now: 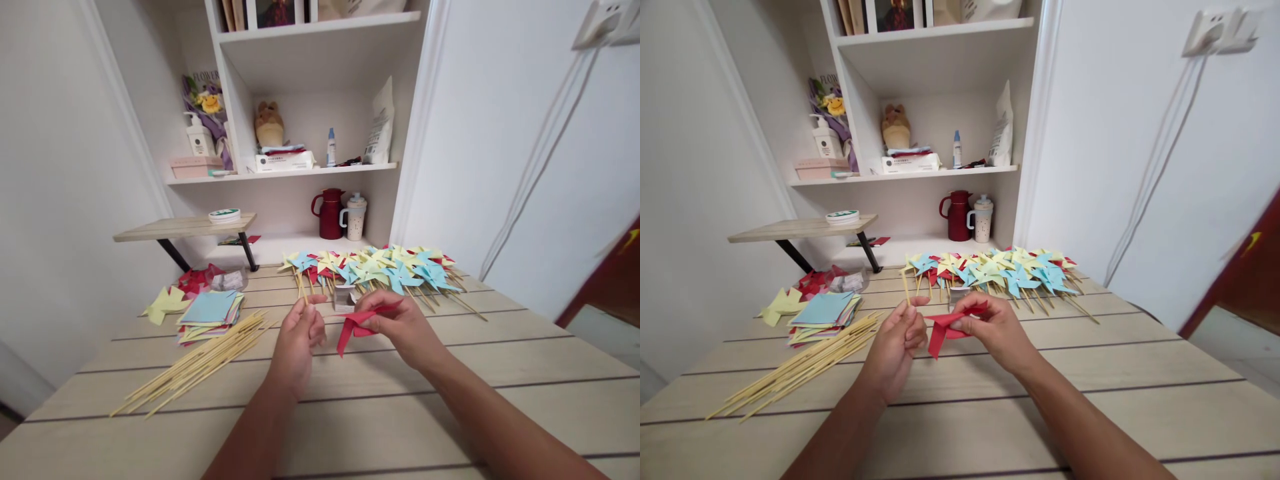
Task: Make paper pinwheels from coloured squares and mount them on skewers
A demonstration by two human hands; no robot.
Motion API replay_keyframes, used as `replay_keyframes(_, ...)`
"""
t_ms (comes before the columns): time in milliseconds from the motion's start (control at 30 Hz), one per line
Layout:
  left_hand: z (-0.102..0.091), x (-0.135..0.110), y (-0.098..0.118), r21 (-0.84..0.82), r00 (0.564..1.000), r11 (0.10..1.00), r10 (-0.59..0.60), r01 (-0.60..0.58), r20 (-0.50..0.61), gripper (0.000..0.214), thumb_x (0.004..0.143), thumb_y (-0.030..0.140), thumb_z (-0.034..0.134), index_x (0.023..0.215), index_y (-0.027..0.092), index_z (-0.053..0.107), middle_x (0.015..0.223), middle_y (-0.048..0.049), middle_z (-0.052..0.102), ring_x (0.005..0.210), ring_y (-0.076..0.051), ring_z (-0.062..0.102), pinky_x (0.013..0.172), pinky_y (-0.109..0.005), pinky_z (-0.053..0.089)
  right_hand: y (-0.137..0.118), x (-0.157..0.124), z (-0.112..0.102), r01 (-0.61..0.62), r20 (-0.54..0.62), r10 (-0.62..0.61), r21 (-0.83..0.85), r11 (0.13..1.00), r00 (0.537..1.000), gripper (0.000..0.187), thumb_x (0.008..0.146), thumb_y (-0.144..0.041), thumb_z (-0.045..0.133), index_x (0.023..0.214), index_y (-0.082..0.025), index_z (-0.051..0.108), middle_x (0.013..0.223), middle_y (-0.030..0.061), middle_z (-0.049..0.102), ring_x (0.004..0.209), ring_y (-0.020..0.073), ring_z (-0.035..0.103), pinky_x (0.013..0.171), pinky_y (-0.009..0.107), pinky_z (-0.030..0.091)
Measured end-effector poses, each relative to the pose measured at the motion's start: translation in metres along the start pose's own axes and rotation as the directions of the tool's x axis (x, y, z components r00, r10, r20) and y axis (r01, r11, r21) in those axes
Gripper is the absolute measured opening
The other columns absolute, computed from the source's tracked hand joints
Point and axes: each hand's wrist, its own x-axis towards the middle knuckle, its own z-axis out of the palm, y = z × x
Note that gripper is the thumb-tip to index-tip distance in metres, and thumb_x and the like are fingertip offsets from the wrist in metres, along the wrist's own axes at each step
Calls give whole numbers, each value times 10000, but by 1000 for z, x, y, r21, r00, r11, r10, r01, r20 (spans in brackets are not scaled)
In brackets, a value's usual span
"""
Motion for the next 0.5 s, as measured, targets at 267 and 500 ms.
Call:
replay_keyframes(267, 3, -6, 0, 243, 997, 970, -2, -18, 81, 255, 906, 454, 559, 965, 207, 551, 558, 91, 357, 494, -76, 295, 512, -202, 275, -12, -5, 2, 349, 159, -316, -266, 898, 935, 48, 822, -177, 710, 795, -210, 732, 762, 26, 682, 722, 160, 630, 660, 294, 503)
replay_keyframes(500, 2, -9, -10, 568, 971, 801, 68, -190, 229, 377, 896, 499, 520, 1043, 175, 643, 590, 58, 383, 548, -110, 317, 526, -233, 253, -31, -8, -3, 682, 150, -692, -406, 608, 706, 115, 839, -129, 707, 919, -206, 735, 775, 48, 707, 787, 199, 647, 698, 345, 518)
